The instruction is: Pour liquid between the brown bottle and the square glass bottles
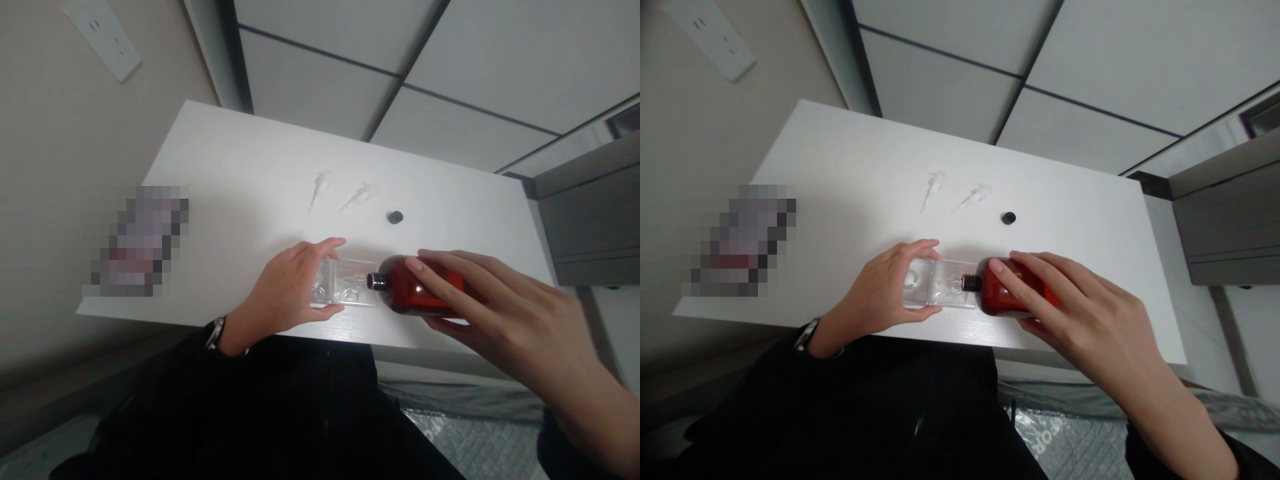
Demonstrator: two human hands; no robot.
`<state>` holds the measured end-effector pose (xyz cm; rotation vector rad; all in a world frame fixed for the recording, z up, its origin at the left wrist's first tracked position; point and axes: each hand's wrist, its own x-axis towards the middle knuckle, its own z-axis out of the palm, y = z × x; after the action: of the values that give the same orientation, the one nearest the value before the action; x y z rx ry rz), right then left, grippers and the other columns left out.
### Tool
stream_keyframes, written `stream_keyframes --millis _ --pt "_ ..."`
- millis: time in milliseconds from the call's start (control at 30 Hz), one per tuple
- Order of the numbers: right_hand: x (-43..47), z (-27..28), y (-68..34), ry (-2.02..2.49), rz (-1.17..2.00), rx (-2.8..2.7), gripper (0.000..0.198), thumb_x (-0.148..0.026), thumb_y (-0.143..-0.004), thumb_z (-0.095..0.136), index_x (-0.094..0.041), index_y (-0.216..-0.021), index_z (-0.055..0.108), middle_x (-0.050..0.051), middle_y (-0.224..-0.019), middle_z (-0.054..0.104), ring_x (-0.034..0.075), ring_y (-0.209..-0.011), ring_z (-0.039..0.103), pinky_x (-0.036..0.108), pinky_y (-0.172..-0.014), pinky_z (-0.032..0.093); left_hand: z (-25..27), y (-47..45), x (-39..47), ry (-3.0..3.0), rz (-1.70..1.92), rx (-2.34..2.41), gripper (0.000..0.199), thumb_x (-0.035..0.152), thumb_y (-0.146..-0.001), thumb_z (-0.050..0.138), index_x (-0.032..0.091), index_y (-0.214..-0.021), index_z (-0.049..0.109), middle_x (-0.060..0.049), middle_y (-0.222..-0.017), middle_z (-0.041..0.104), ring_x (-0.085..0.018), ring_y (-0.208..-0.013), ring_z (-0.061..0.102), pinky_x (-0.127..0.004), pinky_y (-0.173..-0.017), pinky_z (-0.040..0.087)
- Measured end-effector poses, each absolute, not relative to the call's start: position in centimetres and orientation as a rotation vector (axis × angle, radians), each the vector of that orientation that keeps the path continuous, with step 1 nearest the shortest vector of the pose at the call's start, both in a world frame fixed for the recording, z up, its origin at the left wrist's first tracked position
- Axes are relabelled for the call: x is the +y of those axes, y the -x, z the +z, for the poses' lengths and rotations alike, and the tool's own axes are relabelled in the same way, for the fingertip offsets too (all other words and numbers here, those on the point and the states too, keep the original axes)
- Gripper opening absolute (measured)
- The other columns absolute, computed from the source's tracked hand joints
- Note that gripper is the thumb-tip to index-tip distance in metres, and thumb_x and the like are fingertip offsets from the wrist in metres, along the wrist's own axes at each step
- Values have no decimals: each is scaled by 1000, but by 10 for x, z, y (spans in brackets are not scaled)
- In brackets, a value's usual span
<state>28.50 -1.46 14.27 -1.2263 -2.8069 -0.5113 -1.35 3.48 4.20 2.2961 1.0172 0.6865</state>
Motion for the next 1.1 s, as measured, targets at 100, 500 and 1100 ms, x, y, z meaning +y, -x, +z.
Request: stream_keyframes --millis 100,500,1100 --pt "-15 145 -285 1234 -529 -2815 91 -17 -104 68 -25 -178 16 12 -135 79 29 -110 78 34 -61 55 41 13 35 -2322 704 1008 95 32 -80 92 25 -155 35 -8 -135 75 -29 -119 73 -44 -105 58" --pt "-18 150 -286 1314 -429 -2791 88 -16 -106 61 -34 -178 15 11 -139 78 33 -114 79 38 -61 58 44 13 34 -2273 670 1025 92 30 -80 91 26 -155 39 -7 -137 74 -30 -122 72 -44 -108 57" --pt "-20 158 -285 1350 -451 -2820 83 -14 -107 55 -33 -178 17 12 -139 78 34 -115 79 38 -61 57 45 15 35 -2315 695 1012 93 28 -78 94 24 -152 39 -8 -135 75 -29 -119 72 -41 -105 57"
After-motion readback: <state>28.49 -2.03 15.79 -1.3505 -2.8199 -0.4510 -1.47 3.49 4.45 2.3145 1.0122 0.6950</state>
